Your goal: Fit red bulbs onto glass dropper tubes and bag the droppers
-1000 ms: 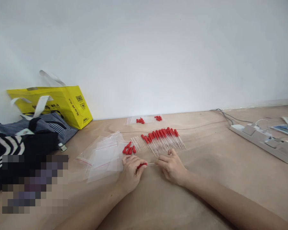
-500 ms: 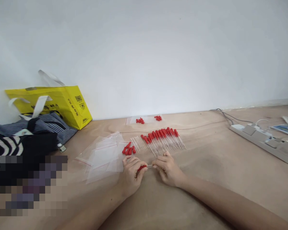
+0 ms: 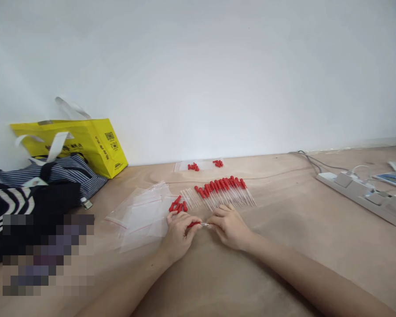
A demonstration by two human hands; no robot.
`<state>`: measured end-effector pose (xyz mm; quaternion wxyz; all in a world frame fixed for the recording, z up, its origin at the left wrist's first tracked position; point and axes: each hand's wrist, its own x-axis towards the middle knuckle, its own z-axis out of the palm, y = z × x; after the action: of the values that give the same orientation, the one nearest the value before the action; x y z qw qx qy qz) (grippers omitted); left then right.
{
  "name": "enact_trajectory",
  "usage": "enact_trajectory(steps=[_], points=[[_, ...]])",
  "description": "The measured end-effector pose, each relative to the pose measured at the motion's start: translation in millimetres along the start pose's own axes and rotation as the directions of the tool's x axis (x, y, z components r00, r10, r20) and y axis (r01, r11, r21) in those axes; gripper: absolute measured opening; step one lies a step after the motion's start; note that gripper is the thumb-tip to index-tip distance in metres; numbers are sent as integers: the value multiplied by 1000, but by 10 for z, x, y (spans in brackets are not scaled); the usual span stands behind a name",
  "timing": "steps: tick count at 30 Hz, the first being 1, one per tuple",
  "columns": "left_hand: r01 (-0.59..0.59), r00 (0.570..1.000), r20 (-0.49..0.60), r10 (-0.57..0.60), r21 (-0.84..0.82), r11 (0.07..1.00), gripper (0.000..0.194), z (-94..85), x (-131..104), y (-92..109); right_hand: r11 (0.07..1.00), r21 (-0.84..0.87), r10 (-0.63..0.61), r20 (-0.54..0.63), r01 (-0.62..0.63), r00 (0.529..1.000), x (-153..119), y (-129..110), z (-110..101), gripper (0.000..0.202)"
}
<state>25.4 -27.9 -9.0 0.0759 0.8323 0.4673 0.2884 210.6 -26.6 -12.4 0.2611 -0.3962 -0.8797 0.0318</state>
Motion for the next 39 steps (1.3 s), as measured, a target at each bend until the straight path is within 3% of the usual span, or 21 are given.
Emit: enact_trajectory(steps=[2,5,8,11,19,25,33,36,39], points=[[13,999,-49,-11,35,999,20,-30,17,-50,999,-15,32,30,-32,999,49,5,0,15],[107,976,-203,-83,110,988,38,-89,37,-152,978,64,196,21,-197,980,168,50,50,17],[226,935,-316,-161,179,958,37,-149,48,-281,906,92,416,-5,-413,910,353,119,108,18],[309,912,-347,-220,226,924,32,-193,47,-391,832,24,555,-19,-554,832,543,164,146,20],[405,908,-250,-336,322,856,21,-201,51,-465,739,-87,669,-22,-668,743,687,150,179,19],[445,894,-193,-404,302,843,18,-232,141,-423,774,-164,618,-12,-611,786,781,30,169,23],[655,744,-42,-667,241,716,33,-276,568,-598,715,-164,692,33,-679,721,1072,-10,319,23],[681,712,-12,-702,256,686,27,-245,683,-665,699,-162,710,43,-696,703,1130,5,336,24],[682,707,-1,-708,269,680,20,-214,729,-691,696,-163,715,64,-699,697,1170,4,349,22]])
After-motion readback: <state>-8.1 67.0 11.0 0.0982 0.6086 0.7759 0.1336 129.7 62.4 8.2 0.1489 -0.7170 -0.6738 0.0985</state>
